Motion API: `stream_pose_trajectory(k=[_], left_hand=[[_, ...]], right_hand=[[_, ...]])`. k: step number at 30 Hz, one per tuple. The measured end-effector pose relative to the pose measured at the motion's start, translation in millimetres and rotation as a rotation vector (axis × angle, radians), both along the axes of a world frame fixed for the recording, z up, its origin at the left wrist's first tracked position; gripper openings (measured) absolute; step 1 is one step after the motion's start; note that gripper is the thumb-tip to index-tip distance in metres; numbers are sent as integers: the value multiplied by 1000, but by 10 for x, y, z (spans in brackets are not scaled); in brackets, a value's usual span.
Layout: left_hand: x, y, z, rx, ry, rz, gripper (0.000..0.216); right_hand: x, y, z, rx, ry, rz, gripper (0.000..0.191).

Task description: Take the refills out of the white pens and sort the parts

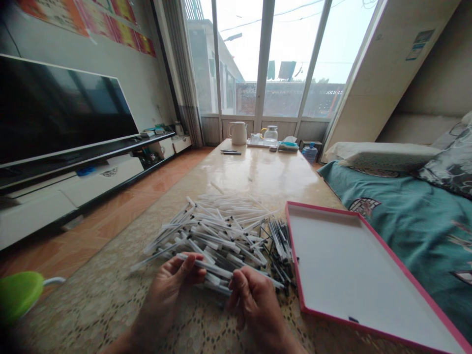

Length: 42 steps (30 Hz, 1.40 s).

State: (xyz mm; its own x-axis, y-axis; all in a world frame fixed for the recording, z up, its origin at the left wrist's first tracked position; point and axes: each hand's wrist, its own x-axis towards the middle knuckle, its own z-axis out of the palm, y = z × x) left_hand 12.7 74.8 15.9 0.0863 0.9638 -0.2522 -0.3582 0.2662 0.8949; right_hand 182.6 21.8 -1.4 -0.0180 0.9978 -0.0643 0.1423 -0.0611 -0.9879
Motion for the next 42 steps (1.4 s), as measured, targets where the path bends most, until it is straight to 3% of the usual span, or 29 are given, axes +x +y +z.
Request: stream_pose_trajectory(k=[6,12,16,19,25,30,34,38,42], left_hand=[[12,-7,-6,-12,-48,42,30],[14,3,-24,-91,-97,74,31],[1,4,-29,-102,-122,103,32],[-5,2,0,-85,-141,135,32],[-40,58,25,-51,-216,226,32],[-33,14,-9,13,-143,130,27],[1,-29,16,42,-107,71,27],[-67,57,38,27,-186,221,27],[-159,163,12,59,-230,354,27]], right_hand=[[6,-38,57,94,-79,-42,38],[32,-45,27,424,-454,-67,23],[31,-41,-42,542,-523,-110,15],[6,-43,-20,442,-390,-148,15],[-29,-4,124,115,179,-137,25],[-25,59,99,-108,471,-54,33],[-10,73,54,-117,424,-64,31],[216,97,148,-56,290,-141,34],[633,145,341,172,-49,-413,30]])
